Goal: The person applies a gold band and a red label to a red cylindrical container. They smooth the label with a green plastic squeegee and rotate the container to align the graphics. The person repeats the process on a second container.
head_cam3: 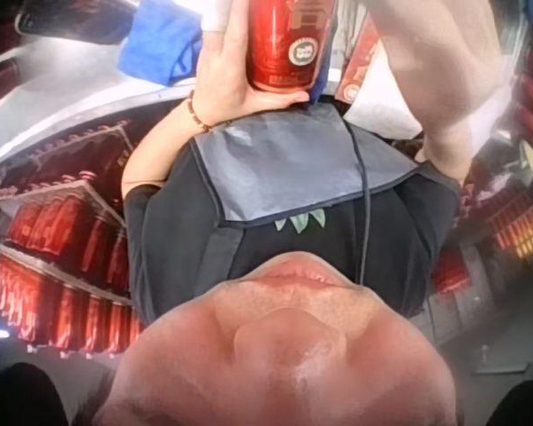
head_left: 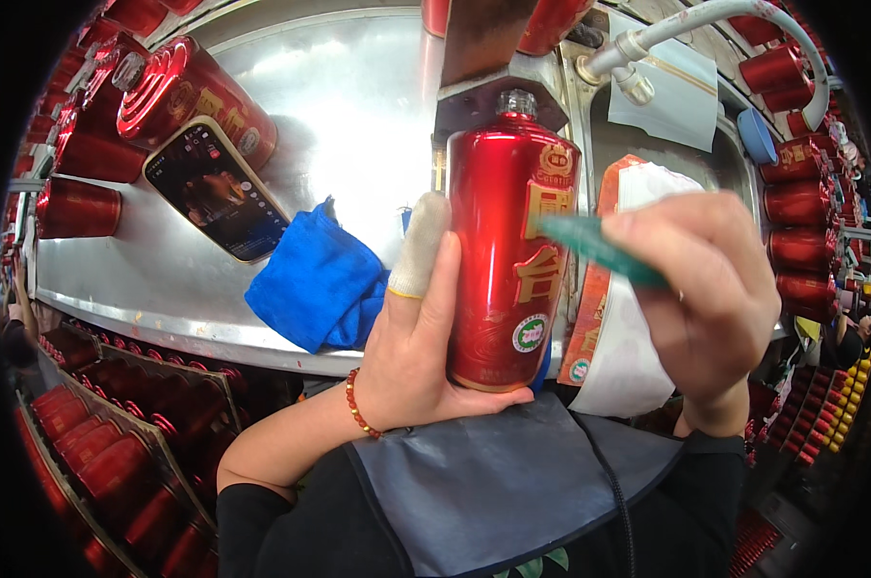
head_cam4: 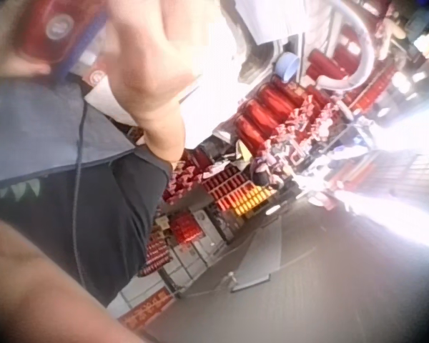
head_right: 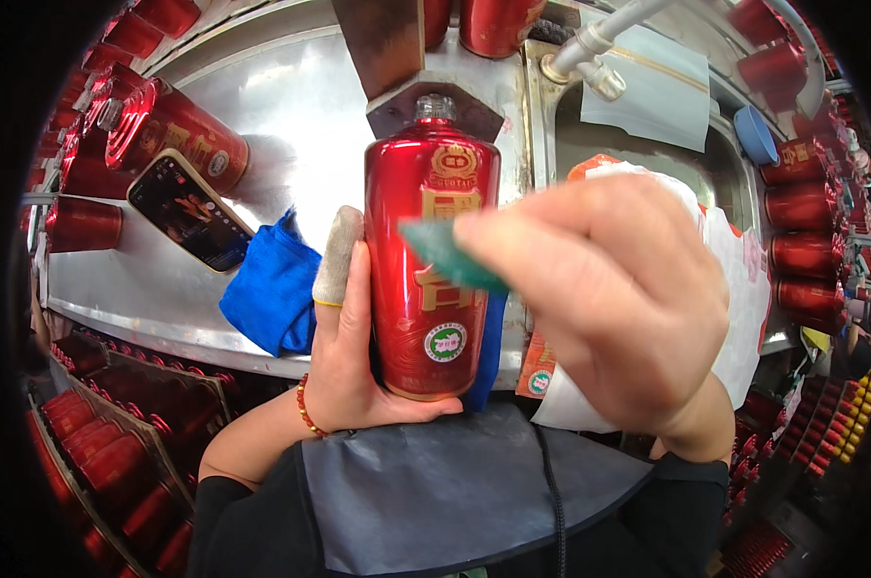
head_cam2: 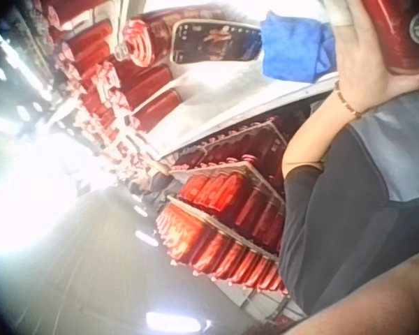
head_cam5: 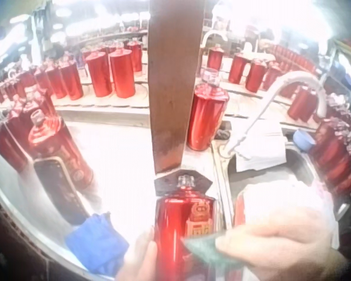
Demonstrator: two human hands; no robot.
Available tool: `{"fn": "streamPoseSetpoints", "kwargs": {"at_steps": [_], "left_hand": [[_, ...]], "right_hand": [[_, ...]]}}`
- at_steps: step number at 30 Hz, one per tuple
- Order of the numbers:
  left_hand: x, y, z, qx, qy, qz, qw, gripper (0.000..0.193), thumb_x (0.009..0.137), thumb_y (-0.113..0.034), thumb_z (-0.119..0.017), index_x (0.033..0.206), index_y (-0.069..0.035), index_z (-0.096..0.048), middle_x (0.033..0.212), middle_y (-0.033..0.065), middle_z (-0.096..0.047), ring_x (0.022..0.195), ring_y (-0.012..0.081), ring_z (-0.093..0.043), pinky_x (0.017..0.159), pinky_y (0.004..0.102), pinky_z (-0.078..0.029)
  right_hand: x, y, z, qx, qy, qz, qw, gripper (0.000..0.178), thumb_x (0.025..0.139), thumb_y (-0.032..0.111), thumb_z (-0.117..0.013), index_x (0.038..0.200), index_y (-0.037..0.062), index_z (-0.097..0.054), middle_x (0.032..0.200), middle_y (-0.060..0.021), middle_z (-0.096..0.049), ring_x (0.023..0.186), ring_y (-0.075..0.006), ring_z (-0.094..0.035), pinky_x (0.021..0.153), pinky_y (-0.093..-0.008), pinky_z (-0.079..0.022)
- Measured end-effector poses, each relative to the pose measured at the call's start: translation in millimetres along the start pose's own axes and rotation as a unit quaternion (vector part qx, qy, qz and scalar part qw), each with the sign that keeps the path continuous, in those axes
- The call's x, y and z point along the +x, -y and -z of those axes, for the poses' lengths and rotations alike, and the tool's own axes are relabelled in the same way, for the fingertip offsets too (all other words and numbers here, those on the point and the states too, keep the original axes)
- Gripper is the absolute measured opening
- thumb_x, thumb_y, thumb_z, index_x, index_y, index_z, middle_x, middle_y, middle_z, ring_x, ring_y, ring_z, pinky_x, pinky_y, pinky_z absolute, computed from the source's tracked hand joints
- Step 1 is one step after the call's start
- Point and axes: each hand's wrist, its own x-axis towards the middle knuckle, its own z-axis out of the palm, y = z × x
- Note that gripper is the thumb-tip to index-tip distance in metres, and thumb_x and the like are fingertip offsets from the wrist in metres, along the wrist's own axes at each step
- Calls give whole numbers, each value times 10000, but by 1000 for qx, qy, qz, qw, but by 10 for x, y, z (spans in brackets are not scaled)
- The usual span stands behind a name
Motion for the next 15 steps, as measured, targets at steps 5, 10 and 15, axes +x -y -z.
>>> {"fn": "streamPoseSetpoints", "kwargs": {"at_steps": [5,10,15], "left_hand": [[42,30,18,6,-2,-16,1000,1344,666,-482,-939,1576,116,-150,1612,394,-153,1503,539,-228,1189,513,-322],[15,25,0,15,-4,-14,1000,1341,671,-498,-932,1570,123,-156,1599,403,-176,1498,544,-232,1197,528,-305],[15,33,9,13,3,-13,1000,1337,680,-513,-923,1562,138,-158,1588,415,-188,1497,552,-225,1204,539,-288]], "right_hand": [[-59,12,-68,51,13,-11,999,321,695,-91,-763,1000,5,-740,899,-118,-698,789,-266,-671,674,-344,-517],[-101,-4,-36,33,-10,-42,998,322,690,-84,-773,995,15,-746,902,-113,-704,801,-267,-679,698,-338,-530],[-108,-34,-70,2,-18,-35,999,329,693,-101,-754,1005,4,-738,908,-125,-708,805,-268,-676,695,-342,-543]]}}
